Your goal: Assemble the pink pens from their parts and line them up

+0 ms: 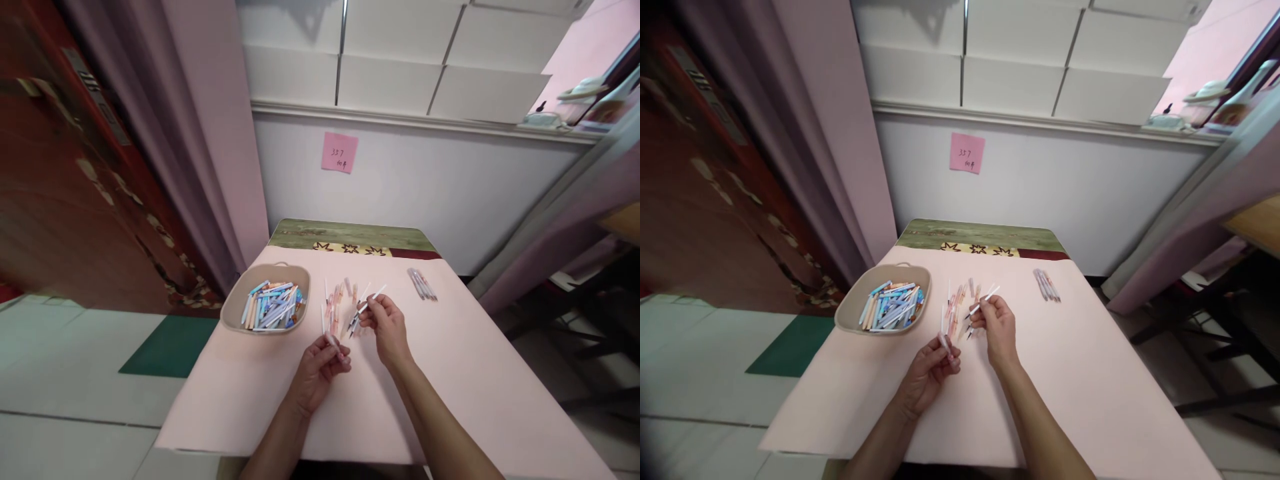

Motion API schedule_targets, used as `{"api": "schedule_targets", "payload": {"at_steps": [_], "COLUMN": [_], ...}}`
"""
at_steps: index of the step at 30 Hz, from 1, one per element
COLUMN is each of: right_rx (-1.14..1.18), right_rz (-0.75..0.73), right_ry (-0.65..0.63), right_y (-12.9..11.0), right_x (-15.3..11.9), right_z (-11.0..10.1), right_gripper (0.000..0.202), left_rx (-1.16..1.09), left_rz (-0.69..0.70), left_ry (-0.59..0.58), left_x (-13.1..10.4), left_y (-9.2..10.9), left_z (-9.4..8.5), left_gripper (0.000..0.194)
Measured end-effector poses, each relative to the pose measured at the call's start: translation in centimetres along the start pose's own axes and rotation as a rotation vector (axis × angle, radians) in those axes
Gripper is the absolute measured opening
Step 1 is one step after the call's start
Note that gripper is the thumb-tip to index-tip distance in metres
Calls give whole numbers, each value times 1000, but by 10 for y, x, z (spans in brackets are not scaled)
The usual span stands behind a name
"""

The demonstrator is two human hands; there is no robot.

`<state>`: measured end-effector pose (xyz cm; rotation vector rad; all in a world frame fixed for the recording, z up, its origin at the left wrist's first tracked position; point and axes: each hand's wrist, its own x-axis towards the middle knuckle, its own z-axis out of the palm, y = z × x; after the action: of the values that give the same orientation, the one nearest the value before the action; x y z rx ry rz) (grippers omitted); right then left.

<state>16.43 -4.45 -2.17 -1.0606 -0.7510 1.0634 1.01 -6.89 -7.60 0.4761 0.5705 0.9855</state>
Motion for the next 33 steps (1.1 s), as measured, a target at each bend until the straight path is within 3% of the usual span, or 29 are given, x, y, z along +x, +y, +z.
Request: {"api": "schedule_targets", "payload": {"at_steps": [7, 16, 22, 27, 33], "right_rx": [-48, -103, -163, 71, 55], "right_rz": [-79, -125, -62, 52, 53], "right_ry": [66, 10, 51, 84, 8], "right_y": [6, 18, 9, -1, -6], "right_x": [-26, -32, -20, -9, -19], "right_z": [-13, -1, -14, -30, -14], "right_gripper": [28, 23, 41, 26, 32], "left_rx": [-121, -95, -123, -117, -33], "left_rz": [121, 118, 104, 86, 81], "left_ry": [60, 81, 85, 59, 33], "left_x": [4, 1, 1, 1, 0], "left_y": [-2, -2, -2, -2, -2], "left_z": [-5, -10, -13, -15, -11], "left_gripper": [20, 18, 21, 18, 20]}}
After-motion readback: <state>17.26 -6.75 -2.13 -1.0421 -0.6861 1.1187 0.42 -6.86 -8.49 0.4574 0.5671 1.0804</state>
